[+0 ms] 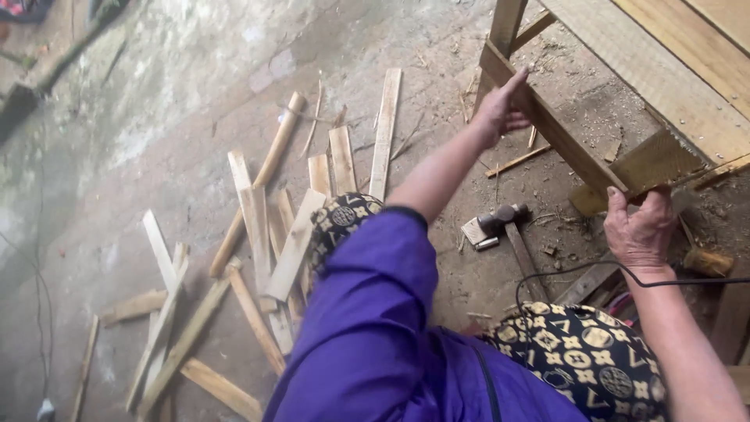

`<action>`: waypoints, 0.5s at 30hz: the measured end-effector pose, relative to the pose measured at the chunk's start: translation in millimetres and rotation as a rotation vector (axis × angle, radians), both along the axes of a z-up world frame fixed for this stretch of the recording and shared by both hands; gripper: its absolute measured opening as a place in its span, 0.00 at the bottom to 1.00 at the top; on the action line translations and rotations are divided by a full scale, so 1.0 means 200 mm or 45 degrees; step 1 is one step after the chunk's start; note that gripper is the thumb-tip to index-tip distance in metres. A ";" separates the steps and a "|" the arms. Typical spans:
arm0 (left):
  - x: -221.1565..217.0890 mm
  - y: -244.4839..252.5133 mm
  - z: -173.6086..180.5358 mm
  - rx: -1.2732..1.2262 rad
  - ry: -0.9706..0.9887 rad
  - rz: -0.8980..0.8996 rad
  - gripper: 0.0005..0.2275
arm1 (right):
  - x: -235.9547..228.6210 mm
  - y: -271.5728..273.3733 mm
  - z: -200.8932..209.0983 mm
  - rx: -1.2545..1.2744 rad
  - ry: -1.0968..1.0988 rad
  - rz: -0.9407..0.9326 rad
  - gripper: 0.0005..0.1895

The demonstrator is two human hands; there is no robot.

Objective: The person sits on the ground and shaves wooden slats with a curved billhook knife, then fits the slats onto the frame of a wooden stool and hammers nails to attach them, working around the stool's sides.

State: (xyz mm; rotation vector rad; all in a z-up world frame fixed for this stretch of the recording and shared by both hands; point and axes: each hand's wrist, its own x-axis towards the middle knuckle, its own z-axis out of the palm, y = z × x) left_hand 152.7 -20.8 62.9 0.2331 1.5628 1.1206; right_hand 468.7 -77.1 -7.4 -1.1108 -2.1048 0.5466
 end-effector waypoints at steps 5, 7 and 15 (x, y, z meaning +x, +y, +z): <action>0.08 -0.14 -0.39 0.471 -0.651 0.192 0.27 | 0.06 0.00 -0.13 -0.010 -0.201 -0.149 0.18; 0.22 -0.19 -0.20 0.300 -0.650 0.140 0.35 | 0.04 0.00 -0.08 0.040 -0.165 -0.153 0.16; 0.34 -0.19 -0.42 0.036 -0.691 0.235 0.40 | -0.01 -0.03 -0.01 0.087 -0.194 -0.125 0.15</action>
